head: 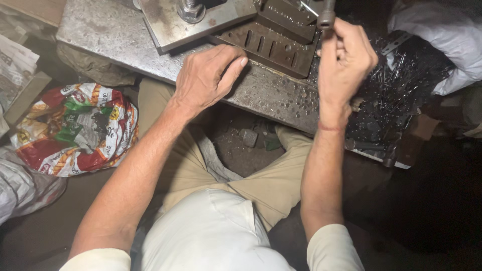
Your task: The person sits on the floor and uses a manual press to punch holes into small metal strips. They repeatedly pick up a metal strip, place it into the press die, pull the lever to punch a hole, and then remove the finished piece.
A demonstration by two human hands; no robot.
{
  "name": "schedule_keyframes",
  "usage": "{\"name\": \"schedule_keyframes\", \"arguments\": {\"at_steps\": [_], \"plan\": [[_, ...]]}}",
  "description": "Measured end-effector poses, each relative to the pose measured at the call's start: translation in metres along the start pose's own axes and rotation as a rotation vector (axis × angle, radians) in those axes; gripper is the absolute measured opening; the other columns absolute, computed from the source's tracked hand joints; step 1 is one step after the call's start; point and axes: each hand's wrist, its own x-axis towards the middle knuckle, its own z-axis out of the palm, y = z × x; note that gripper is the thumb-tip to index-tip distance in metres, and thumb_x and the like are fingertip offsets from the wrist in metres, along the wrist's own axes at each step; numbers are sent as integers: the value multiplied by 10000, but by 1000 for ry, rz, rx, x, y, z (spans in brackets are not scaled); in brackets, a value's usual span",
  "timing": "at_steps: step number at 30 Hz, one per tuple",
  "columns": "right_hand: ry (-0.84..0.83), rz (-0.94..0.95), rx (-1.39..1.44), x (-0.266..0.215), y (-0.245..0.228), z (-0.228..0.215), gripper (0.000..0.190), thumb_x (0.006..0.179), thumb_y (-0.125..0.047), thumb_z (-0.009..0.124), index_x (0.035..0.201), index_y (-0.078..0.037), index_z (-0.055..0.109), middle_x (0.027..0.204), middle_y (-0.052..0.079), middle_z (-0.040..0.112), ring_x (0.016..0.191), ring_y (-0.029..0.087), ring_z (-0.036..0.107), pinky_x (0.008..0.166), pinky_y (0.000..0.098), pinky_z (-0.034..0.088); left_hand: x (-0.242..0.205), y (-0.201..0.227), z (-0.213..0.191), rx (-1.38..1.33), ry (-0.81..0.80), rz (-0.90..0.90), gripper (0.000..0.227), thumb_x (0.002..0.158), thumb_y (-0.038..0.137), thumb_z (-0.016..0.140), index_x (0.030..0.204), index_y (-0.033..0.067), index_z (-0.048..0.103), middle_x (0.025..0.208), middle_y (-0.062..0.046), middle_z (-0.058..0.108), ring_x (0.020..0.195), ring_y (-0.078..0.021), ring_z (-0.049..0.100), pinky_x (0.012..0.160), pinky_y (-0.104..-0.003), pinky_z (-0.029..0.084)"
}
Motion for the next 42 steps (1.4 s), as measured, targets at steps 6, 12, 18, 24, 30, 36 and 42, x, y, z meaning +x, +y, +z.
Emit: {"name": "schedule_keyframes", "arguments": {"at_steps": [6, 12, 18, 24, 30, 36, 42], "plan": [[-12, -61, -177, 15, -32, 19, 98, 1056, 39, 706, 1148, 24, 733, 929, 76, 664, 754, 112, 647, 569, 266, 545, -3, -2, 0, -17, 11, 2, 136, 1079, 194, 673, 1085, 60, 693, 970, -89, 731, 814, -297, 711, 682, -399, 555], [-118, 68, -82, -16, -60, 2, 153, 1070, 67, 645, 1193, 26, 727, 1002, 89, 666, 781, 112, 690, 606, 236, 575, 0, 4, -5, -14, 15, -26, 188, 1047, 199, 708, 1169, 57, 685, 985, -102, 695, 794, -297, 698, 662, -403, 546], [-168, 109, 25, -56, -69, 31, 177, 1003, 76, 671, 1163, 15, 714, 997, 99, 692, 782, 122, 702, 672, 245, 561, 3, 6, -9, -55, -12, 106, 187, 1028, 173, 717, 1179, 71, 675, 1081, -92, 681, 876, -297, 702, 709, -380, 564], [-34, 321, 448, -84, -59, 55, 137, 1074, 62, 640, 1210, 52, 657, 1087, 102, 676, 876, 115, 681, 772, 250, 644, -2, 1, -5, -39, -86, 58, 148, 1028, 132, 753, 1155, 85, 692, 1048, -72, 689, 874, -288, 711, 717, -387, 564], [207, 511, 560, -75, -50, 49, 244, 987, 27, 699, 1192, 44, 569, 983, 126, 707, 770, 129, 692, 668, 270, 633, 0, 5, -7, -44, 20, 103, 278, 1039, 154, 749, 1267, 50, 630, 1221, -109, 661, 1038, -301, 710, 820, -368, 601], [352, 660, 663, -23, -12, 37, 200, 952, 7, 751, 1069, 14, 589, 888, 135, 749, 672, 135, 678, 582, 260, 592, -1, 4, -7, -24, -4, 54, 272, 1043, 191, 740, 1251, 52, 634, 1184, -111, 664, 994, -297, 709, 786, -381, 591], [288, 598, 657, 7, 0, 49, 204, 940, -7, 813, 996, -2, 618, 853, 119, 737, 646, 122, 673, 558, 260, 599, -1, 2, -6, -10, -14, 42, 216, 1041, 177, 734, 1208, 68, 653, 1066, -87, 669, 882, -282, 702, 723, -384, 571]]}}
